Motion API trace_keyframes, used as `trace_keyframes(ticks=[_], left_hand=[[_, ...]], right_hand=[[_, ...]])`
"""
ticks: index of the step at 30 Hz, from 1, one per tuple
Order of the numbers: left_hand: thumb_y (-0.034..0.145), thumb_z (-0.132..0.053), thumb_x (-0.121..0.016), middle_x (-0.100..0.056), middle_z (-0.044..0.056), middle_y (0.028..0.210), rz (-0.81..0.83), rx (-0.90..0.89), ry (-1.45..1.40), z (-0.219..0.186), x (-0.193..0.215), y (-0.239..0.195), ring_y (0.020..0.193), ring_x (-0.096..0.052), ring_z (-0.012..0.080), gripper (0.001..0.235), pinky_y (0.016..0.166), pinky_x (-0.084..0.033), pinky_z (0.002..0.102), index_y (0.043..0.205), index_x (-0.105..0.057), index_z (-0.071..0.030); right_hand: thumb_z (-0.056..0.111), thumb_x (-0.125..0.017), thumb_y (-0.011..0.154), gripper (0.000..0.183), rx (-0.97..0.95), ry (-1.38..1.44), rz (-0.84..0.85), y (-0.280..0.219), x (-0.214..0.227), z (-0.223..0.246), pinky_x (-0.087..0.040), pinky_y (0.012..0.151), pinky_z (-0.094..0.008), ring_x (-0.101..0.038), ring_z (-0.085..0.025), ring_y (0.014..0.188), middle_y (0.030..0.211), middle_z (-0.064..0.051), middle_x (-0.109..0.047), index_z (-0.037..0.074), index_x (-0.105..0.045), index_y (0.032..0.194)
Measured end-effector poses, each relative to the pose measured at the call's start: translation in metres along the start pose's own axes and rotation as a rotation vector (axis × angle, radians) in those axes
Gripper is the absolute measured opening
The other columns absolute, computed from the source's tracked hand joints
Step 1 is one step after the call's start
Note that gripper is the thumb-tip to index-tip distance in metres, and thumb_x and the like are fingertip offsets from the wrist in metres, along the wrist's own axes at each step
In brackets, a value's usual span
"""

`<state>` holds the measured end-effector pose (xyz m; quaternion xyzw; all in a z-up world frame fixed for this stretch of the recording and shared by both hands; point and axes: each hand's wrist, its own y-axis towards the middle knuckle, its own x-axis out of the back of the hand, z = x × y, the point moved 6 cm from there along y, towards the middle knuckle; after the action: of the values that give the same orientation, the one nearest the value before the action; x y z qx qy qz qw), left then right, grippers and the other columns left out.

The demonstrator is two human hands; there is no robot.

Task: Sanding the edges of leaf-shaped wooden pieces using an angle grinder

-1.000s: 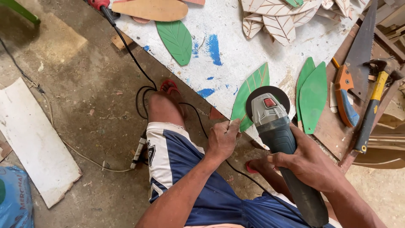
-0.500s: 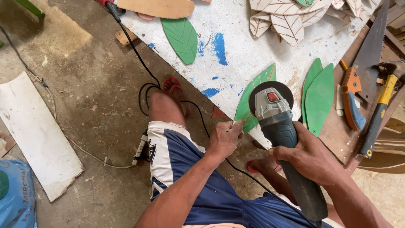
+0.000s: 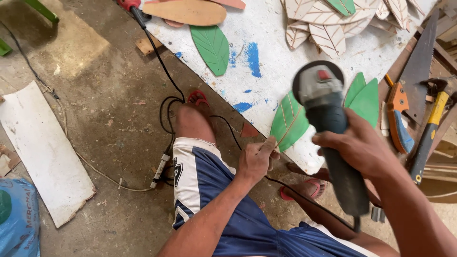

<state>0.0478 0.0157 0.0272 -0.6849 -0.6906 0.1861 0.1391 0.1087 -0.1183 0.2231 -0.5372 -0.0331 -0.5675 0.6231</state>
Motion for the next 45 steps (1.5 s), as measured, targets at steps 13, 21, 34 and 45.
trace_keyframes(ticks=[13, 21, 34, 45], left_hand=[[0.097, -0.040, -0.058, -0.060, 0.000, 0.049, -0.167, -0.150, 0.018, 0.004, 0.002, -0.003, 0.046, -0.058, 0.0138, 0.048, 0.050, -0.046, 0.038, 0.057, -0.059, -0.013], [0.101, -0.038, -0.060, -0.056, 0.000, 0.050, -0.201, -0.154, 0.066, 0.004, -0.002, 0.002, 0.047, -0.059, 0.0135, 0.049, 0.048, -0.042, 0.039, 0.059, -0.047, -0.016], [0.099, -0.030, -0.064, -0.052, 0.000, 0.047, -0.140, -0.201, -0.034, 0.012, 0.000, 0.018, 0.045, -0.048, 0.0086, 0.052, 0.045, -0.035, 0.035, 0.054, -0.043, -0.015], [0.092, -0.037, -0.060, -0.057, 0.007, 0.047, -0.035, 0.018, 0.028, -0.012, -0.003, -0.005, 0.046, -0.052, 0.0183, 0.043, 0.055, -0.047, 0.034, 0.055, -0.061, -0.014]], right_hand=[[0.010, -0.083, 0.068, 0.051, -0.032, -0.047, 0.063, -0.023, -0.019, -0.075, -0.044, 0.068, -0.039, -0.058, -0.028, 0.076, 0.087, -0.017, -0.069, 0.008, -0.073, 0.118], [0.020, -0.078, 0.063, 0.053, 0.194, -0.217, 0.100, -0.016, -0.025, -0.070, -0.044, 0.085, -0.033, -0.062, -0.021, 0.095, 0.105, -0.003, -0.066, 0.017, -0.071, 0.115], [0.011, -0.077, 0.070, 0.049, 0.049, -0.169, 0.130, -0.016, -0.031, -0.053, -0.049, 0.075, -0.037, -0.065, -0.024, 0.078, 0.092, -0.010, -0.075, 0.014, -0.068, 0.118], [0.015, -0.089, 0.062, 0.060, 0.238, 0.034, 0.058, 0.016, -0.028, -0.026, -0.055, 0.055, -0.043, -0.073, -0.031, 0.062, 0.067, -0.017, -0.069, 0.005, -0.066, 0.116]])
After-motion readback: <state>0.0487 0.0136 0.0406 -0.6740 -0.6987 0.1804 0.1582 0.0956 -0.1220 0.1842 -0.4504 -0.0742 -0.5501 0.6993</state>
